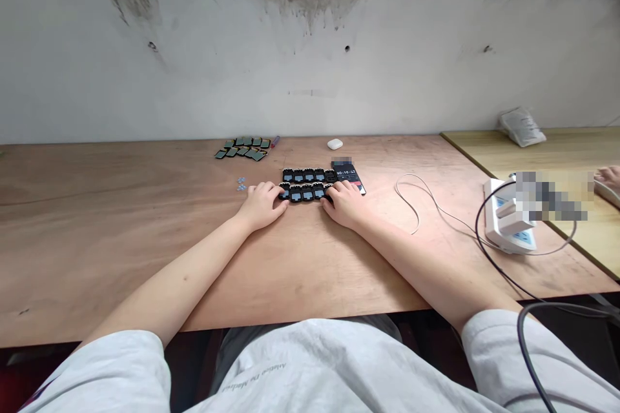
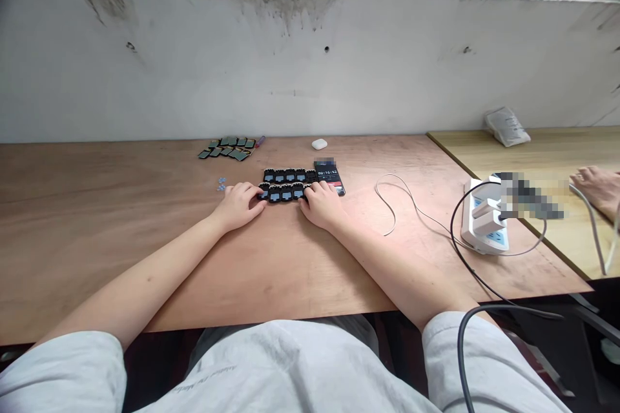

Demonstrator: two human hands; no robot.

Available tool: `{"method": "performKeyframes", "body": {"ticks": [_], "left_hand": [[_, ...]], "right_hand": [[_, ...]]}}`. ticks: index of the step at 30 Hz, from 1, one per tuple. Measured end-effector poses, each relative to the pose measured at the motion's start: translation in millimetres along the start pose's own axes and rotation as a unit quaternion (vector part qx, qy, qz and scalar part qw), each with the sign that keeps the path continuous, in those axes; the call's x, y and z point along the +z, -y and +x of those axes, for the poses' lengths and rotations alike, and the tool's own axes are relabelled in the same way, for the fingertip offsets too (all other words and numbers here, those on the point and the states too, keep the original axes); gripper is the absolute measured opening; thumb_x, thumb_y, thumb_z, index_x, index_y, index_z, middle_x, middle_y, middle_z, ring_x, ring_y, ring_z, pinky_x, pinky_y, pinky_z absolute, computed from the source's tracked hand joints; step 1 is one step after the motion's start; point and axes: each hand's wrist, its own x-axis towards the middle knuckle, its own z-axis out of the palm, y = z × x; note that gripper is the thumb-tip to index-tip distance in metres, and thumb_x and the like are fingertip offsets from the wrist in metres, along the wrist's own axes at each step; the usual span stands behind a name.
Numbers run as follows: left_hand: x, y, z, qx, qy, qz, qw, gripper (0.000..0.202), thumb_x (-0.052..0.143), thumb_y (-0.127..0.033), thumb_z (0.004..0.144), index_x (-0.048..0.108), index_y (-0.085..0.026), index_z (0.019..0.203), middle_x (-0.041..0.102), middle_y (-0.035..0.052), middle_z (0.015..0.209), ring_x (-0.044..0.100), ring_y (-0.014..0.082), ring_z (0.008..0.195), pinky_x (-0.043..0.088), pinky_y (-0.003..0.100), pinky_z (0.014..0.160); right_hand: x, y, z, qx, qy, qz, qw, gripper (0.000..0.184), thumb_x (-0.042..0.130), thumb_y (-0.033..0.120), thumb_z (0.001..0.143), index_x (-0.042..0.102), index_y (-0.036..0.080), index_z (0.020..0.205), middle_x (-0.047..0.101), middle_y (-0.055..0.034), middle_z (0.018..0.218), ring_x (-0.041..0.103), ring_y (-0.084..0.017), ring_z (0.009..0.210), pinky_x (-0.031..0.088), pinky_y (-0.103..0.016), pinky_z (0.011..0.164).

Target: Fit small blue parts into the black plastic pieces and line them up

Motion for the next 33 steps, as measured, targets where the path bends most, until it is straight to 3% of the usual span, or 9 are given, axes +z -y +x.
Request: {"method": "performKeyframes", "body": {"ticks": [18, 24, 33], "left_hand": [[-2.5, -1.2, -0.3, 0.025, 0.025, -0.020, 0.999, 0.040, 0.051, -0.048, 0.099, 0.064, -0.022, 0.126, 0.064, 0.0137, 0.127, 0.056, 0.0342, 0.124, 0.041, 0.050, 0.101], [-3.0, -0.8, -0.5, 0.031, 0.029, -0.035, 0.998, 0.048, 0.051, -0.047, 0.099, 0.057, -0.021, 0.138, 0.063, 0.0149, 0.134, 0.053, 0.0343, 0.130, 0.039, 0.050, 0.106], [-7.9, 0.0, -0.2, 0.046, 0.052, -0.054, 0.996, 0.050, 0.050, -0.049, 0.099, 0.058, -0.022, 0.140, 0.064, 0.0141, 0.138, 0.053, 0.0341, 0.132, 0.037, 0.049, 0.110]], "right_hand": [[-4.2, 2.5, -0.2, 0.035, 0.010, -0.013, 0.999, 0.031, 0.049, 0.044, 0.107, 0.069, 0.020, 0.107, 0.070, -0.0138, 0.112, 0.054, -0.031, 0.110, 0.039, -0.041, 0.093], [-1.7, 1.1, -0.1, 0.046, 0.002, -0.010, 0.999, 0.031, 0.049, 0.044, 0.106, 0.069, 0.020, 0.106, 0.070, -0.0143, 0.111, 0.055, -0.032, 0.110, 0.040, -0.042, 0.093], [-1.5, -1.2, 3.8, 0.053, -0.020, -0.002, 0.998, 0.033, 0.045, 0.045, 0.107, 0.067, 0.020, 0.109, 0.069, -0.0162, 0.120, 0.051, -0.035, 0.117, 0.037, -0.046, 0.098]]}}
